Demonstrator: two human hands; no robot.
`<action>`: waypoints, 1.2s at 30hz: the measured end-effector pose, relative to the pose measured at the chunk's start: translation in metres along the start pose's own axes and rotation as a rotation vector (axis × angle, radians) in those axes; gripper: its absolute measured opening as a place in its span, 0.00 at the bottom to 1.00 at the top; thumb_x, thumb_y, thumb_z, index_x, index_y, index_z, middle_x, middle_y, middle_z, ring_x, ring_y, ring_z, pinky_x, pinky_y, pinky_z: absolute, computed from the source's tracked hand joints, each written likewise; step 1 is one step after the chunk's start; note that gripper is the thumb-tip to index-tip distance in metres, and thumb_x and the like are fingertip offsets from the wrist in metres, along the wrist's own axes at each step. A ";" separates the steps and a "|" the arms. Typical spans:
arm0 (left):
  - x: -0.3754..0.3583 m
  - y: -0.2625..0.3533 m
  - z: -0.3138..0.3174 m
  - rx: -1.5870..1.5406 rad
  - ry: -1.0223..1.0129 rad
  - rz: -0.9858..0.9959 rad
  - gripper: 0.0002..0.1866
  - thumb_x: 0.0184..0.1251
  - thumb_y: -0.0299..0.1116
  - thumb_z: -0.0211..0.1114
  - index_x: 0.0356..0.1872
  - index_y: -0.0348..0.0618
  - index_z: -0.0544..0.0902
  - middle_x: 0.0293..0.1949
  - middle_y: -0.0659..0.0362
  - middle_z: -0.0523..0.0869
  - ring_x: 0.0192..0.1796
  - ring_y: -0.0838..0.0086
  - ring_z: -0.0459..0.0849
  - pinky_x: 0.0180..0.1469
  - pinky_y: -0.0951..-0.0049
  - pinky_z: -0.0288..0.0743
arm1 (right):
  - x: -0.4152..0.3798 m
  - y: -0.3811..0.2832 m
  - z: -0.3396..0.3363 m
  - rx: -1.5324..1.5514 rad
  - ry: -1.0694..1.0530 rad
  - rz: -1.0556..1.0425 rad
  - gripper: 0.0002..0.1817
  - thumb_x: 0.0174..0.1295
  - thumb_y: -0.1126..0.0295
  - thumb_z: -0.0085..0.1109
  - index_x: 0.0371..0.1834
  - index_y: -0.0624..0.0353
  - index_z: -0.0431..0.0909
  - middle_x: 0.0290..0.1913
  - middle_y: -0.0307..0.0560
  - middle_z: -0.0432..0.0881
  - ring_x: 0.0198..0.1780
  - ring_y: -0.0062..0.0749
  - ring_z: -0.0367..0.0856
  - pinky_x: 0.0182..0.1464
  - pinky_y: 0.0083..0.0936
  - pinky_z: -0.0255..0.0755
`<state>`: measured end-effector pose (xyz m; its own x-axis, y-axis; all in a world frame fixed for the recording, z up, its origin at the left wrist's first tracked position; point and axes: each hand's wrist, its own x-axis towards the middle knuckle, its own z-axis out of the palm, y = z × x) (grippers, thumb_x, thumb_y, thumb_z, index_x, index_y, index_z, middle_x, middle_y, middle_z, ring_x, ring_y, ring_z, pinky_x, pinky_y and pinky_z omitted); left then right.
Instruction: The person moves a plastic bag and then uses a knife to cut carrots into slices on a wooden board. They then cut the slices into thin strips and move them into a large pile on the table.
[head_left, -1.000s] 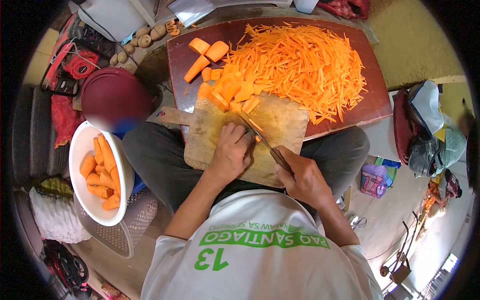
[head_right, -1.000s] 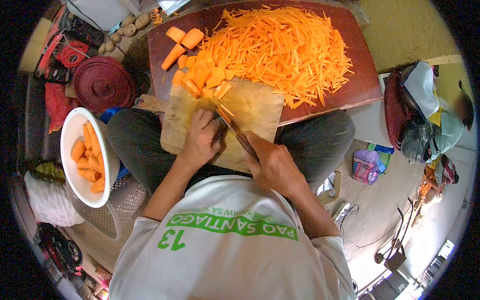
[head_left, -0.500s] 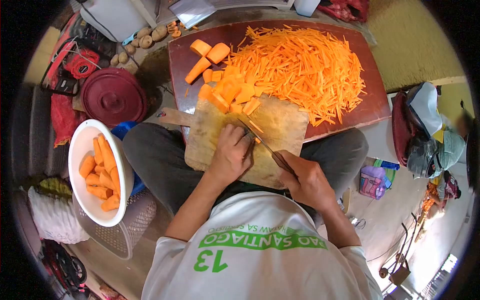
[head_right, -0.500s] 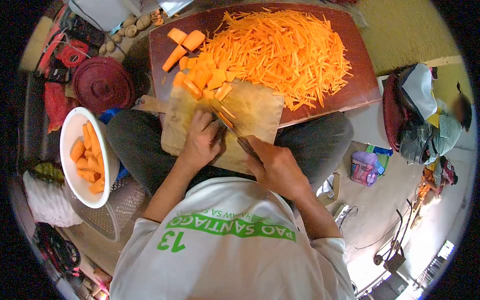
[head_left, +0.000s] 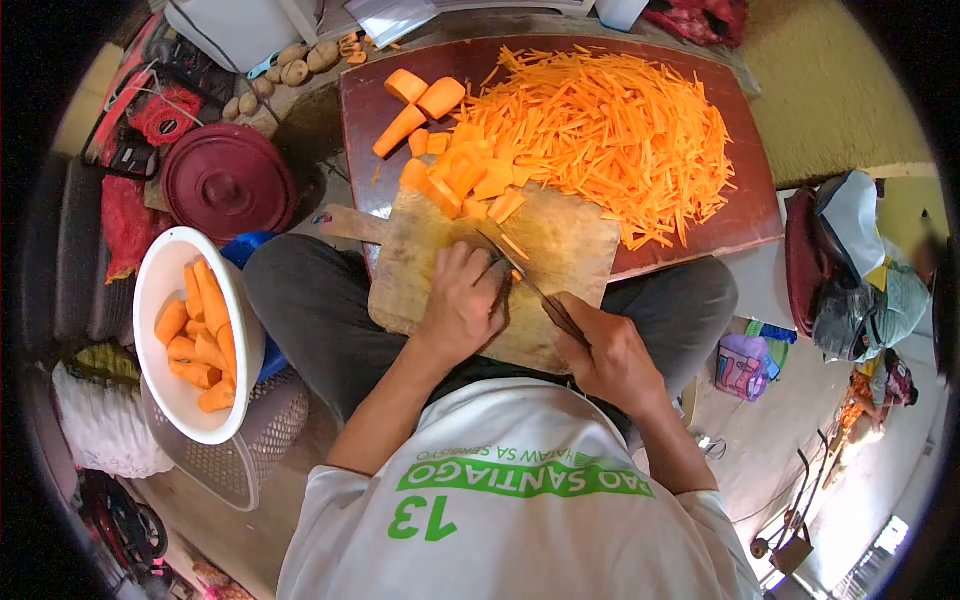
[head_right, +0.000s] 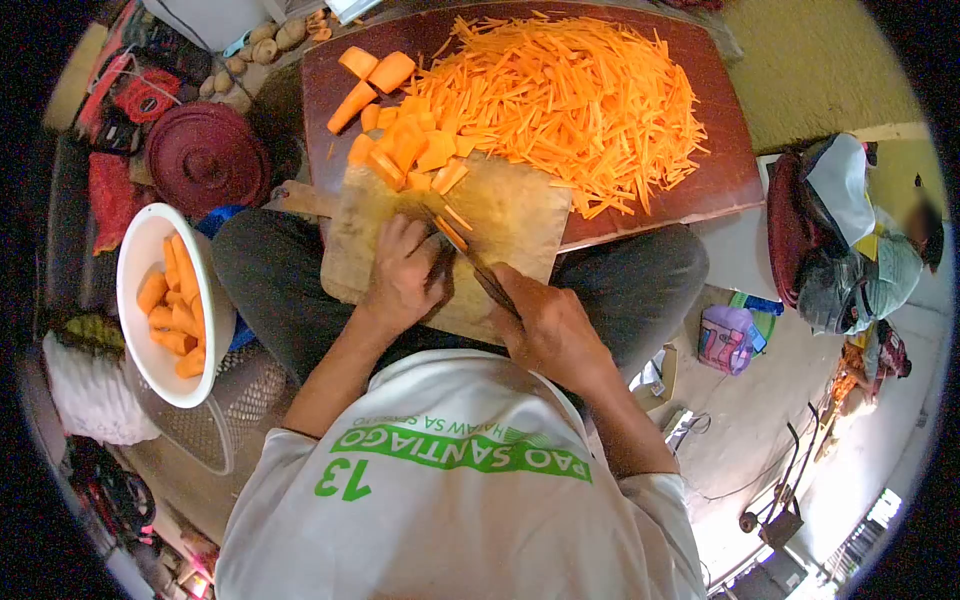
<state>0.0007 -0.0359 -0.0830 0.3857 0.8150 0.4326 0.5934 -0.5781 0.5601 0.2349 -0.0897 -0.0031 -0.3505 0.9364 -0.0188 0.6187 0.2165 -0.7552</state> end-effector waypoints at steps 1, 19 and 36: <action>0.000 0.000 0.000 -0.001 0.000 0.005 0.15 0.54 0.22 0.75 0.44 0.34 0.89 0.41 0.50 0.79 0.48 0.51 0.77 0.52 0.52 0.70 | 0.003 0.000 -0.001 -0.009 -0.017 0.008 0.21 0.72 0.76 0.67 0.66 0.67 0.80 0.42 0.67 0.88 0.43 0.65 0.90 0.44 0.43 0.83; -0.005 0.000 0.003 0.033 -0.009 -0.020 0.18 0.53 0.24 0.76 0.47 0.33 0.90 0.45 0.49 0.81 0.51 0.49 0.78 0.56 0.51 0.72 | 0.003 -0.007 -0.006 0.111 -0.032 0.055 0.19 0.71 0.77 0.65 0.65 0.66 0.80 0.36 0.65 0.84 0.37 0.64 0.86 0.40 0.43 0.79; -0.004 -0.001 0.004 0.025 0.008 0.015 0.16 0.52 0.25 0.76 0.44 0.33 0.89 0.44 0.49 0.80 0.51 0.50 0.78 0.57 0.50 0.72 | 0.008 -0.001 0.001 0.054 -0.020 0.017 0.18 0.73 0.76 0.65 0.63 0.66 0.81 0.37 0.64 0.85 0.37 0.65 0.86 0.41 0.44 0.79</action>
<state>0.0014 -0.0383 -0.0888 0.3891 0.8058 0.4465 0.6052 -0.5890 0.5356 0.2307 -0.0823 -0.0037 -0.3546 0.9340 -0.0441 0.5858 0.1851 -0.7890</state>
